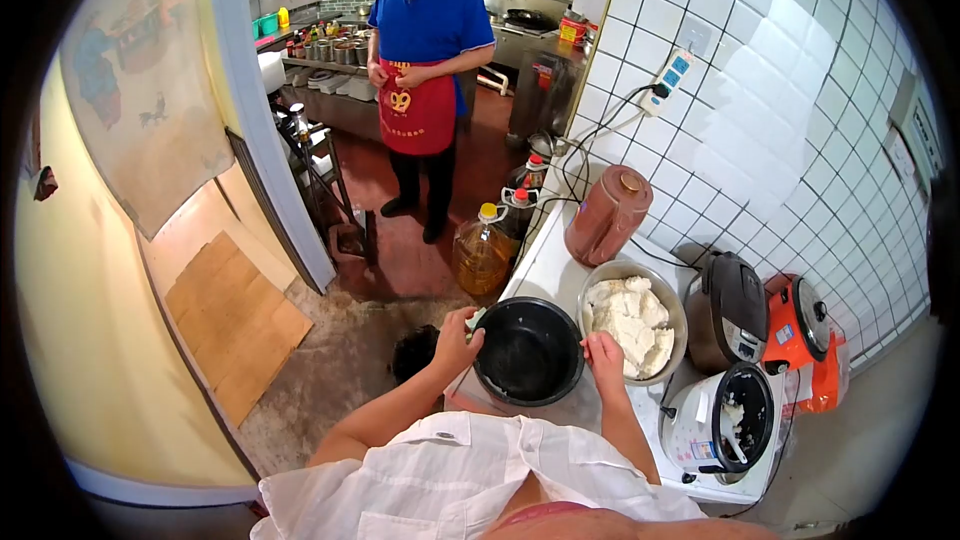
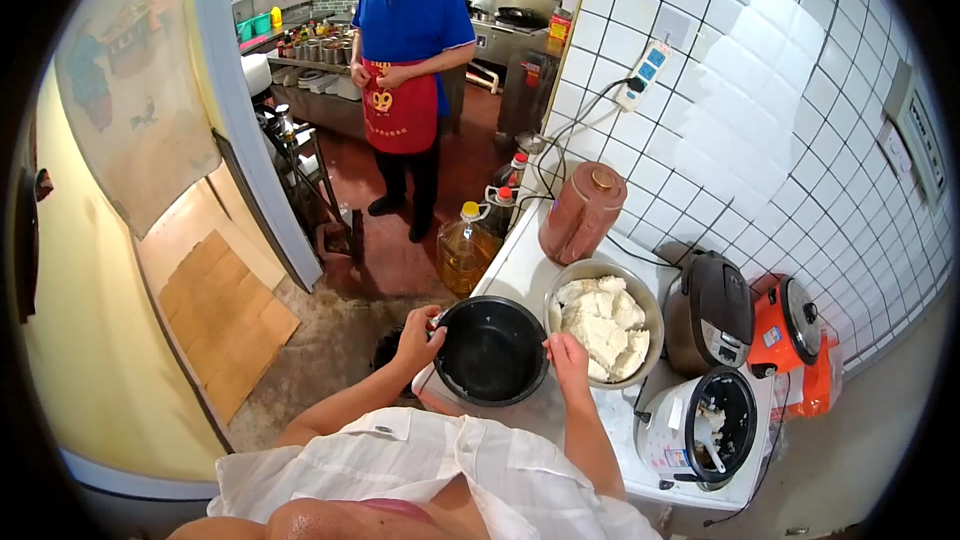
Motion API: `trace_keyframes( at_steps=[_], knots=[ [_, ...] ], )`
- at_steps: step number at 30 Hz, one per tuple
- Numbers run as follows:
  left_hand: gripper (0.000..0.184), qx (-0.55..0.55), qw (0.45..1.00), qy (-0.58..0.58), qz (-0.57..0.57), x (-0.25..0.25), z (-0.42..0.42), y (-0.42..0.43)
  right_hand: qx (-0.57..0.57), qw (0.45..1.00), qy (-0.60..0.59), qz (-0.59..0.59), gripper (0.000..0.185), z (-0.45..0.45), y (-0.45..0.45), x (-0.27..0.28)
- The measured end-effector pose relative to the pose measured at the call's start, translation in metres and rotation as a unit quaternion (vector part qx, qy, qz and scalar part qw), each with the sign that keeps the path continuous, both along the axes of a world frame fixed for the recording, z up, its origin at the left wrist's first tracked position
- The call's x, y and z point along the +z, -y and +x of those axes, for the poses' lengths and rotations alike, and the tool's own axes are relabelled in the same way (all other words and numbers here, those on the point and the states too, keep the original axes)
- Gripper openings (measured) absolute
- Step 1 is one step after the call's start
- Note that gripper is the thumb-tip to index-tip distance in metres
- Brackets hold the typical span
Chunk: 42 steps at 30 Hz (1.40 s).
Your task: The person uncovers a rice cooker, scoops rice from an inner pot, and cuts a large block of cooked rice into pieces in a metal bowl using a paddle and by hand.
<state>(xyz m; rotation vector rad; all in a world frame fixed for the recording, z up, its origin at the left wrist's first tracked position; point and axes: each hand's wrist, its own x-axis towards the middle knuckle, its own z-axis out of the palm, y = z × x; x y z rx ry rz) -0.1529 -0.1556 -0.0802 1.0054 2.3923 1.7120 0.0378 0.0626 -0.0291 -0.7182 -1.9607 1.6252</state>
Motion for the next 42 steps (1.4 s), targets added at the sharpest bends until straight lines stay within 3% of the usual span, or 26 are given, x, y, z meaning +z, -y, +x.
trace_keyframes(
  at_steps=[4, 8, 42],
  knots=[
    [0.041, 0.008, 0.999, 0.007, -0.031, 0.017, 0.006, 0.001, 0.006, 1.000, -0.007, 0.009, 0.024, 0.005, -0.003, -0.011],
    [0.041, 0.009, 1.000, 0.001, 0.001, -0.001, 0.002, 0.000, 0.016, 1.000, -0.016, -0.002, 0.025, -0.001, -0.009, -0.013],
    [0.038, 0.025, 1.000, 0.009, 0.001, -0.007, 0.004, -0.004, 0.050, 0.997, -0.040, 0.035, 0.025, 0.002, -0.010, -0.012]
  ],
)
